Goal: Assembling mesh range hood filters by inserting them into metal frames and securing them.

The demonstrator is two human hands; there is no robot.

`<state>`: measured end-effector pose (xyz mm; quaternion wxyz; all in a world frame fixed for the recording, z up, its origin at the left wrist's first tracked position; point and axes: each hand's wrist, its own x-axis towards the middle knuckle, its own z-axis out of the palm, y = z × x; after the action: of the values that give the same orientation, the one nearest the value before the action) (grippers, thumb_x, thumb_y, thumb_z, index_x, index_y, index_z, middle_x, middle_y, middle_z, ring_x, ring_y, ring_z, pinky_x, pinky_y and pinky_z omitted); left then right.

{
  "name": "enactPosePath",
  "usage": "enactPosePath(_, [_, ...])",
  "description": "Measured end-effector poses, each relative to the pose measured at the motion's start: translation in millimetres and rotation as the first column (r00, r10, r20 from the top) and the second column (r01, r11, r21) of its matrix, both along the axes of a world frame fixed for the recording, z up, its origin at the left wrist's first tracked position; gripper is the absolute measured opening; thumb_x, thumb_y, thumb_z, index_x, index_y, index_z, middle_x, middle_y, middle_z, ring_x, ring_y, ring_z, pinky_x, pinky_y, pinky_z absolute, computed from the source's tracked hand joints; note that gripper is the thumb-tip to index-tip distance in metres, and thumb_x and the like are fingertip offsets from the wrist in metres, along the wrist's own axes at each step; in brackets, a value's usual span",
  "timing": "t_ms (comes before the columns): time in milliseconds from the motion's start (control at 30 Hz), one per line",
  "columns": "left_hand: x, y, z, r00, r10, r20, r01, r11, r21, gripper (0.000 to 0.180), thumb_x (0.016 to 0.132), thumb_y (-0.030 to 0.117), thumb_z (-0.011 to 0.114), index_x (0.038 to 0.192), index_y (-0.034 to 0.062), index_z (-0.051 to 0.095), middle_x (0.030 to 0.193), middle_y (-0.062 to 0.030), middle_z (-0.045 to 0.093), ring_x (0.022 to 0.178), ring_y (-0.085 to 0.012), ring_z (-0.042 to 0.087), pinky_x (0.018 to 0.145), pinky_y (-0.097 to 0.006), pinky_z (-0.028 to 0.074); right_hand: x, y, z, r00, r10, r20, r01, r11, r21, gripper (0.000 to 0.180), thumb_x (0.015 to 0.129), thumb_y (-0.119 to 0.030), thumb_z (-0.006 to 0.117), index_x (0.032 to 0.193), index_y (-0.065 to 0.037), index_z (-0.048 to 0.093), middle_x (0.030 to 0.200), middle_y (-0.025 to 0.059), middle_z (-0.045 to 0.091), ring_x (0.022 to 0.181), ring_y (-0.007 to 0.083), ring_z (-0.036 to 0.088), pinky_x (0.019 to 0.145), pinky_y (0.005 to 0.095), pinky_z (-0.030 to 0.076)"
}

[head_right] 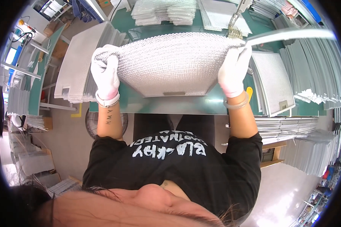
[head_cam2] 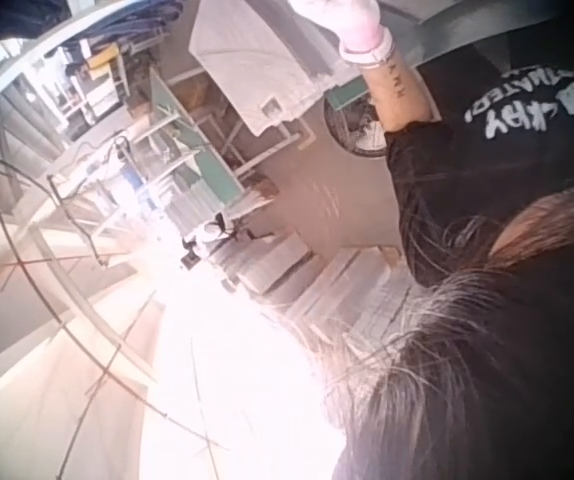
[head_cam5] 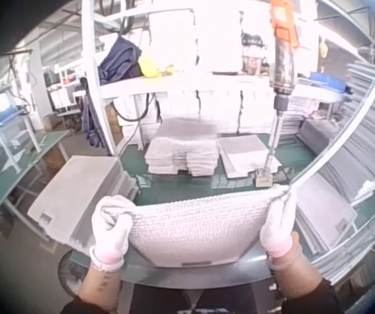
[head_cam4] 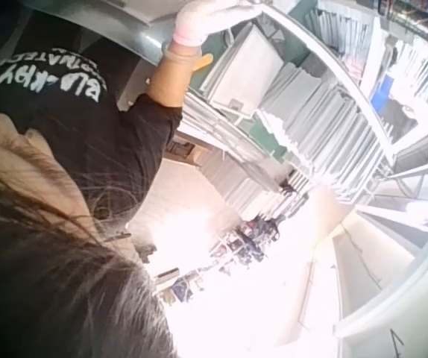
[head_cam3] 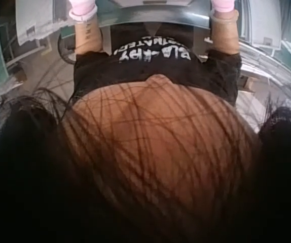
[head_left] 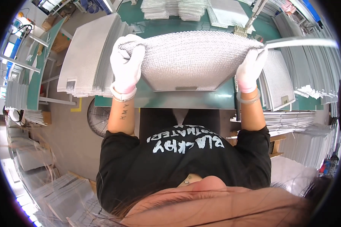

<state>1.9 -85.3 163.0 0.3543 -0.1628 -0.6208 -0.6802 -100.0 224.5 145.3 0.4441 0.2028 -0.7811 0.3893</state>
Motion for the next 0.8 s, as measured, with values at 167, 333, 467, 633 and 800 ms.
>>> enactPosePath(167, [1, -10, -5, 0.981, 0.186, 0.055, -0.187, 0.982, -0.001, 0.021, 0.083, -0.009, 0.060, 0.103, -0.0032, 0.057, 0.097, -0.0068, 0.064, 0.079, -0.0066, 0.055, 0.071, -0.019, 0.043, 15, 0, 39, 0.798, 0.561, 0.219, -0.494, 0.818, -0.295, 0.020, 0.089, 0.001, 0.057, 0.109, 0.000, 0.062, 0.092, 0.0014, 0.064, 0.075, 0.0047, 0.051, 0.071, 0.0197, 0.043])
enactPosePath(333, [5, 3, -4, 0.984, 0.180, 0.010, -0.178, 0.980, -0.090, 0.020, 0.081, -0.008, 0.061, 0.101, -0.0036, 0.058, 0.093, -0.0061, 0.065, 0.076, -0.0051, 0.054, 0.068, -0.018, 0.043, 13, -13, 15, 0.881, 0.472, 0.045, -0.351, 0.714, -0.606, 0.010, 0.085, 0.004, 0.064, 0.095, 0.002, 0.065, 0.080, -0.0013, 0.062, 0.067, 0.0013, 0.049, 0.062, 0.0161, 0.039])
enactPosePath(467, [4, 12, 2, 0.984, 0.176, -0.004, -0.176, 0.984, -0.038, 0.017, 0.079, -0.010, 0.060, 0.095, -0.0041, 0.060, 0.092, -0.0060, 0.065, 0.072, -0.0052, 0.054, 0.066, -0.019, 0.043, 12, -10, 12, 0.918, 0.397, 0.023, -0.309, 0.749, -0.587, 0.011, 0.083, 0.006, 0.065, 0.093, 0.002, 0.065, 0.077, -0.0010, 0.062, 0.066, 0.0018, 0.050, 0.061, 0.0164, 0.039])
enactPosePath(633, [7, 7, -1, 0.987, 0.161, -0.017, -0.162, 0.982, -0.093, 0.016, 0.081, -0.010, 0.057, 0.096, -0.0035, 0.059, 0.092, -0.0076, 0.064, 0.077, -0.0071, 0.055, 0.070, -0.020, 0.044, 29, -27, 31, 0.900, 0.435, -0.017, -0.334, 0.665, -0.668, 0.065, 0.079, 0.014, 0.062, 0.139, 0.002, 0.041, 0.088, 0.0004, 0.059, 0.080, 0.0098, 0.059, 0.074, 0.0225, 0.048])
enactPosePath(800, [0, 1, -6, 0.996, 0.086, -0.017, -0.087, 0.996, -0.027, 0.018, 0.083, -0.009, 0.056, 0.099, -0.0030, 0.056, 0.094, -0.0068, 0.062, 0.077, -0.0065, 0.053, 0.071, -0.020, 0.043, 20, -13, 36, 0.844, 0.518, -0.141, -0.510, 0.693, -0.510, 0.099, 0.073, 0.016, 0.067, 0.153, -0.006, 0.014, 0.112, 0.0117, 0.061, 0.084, 0.0141, 0.061, 0.076, 0.0258, 0.052])
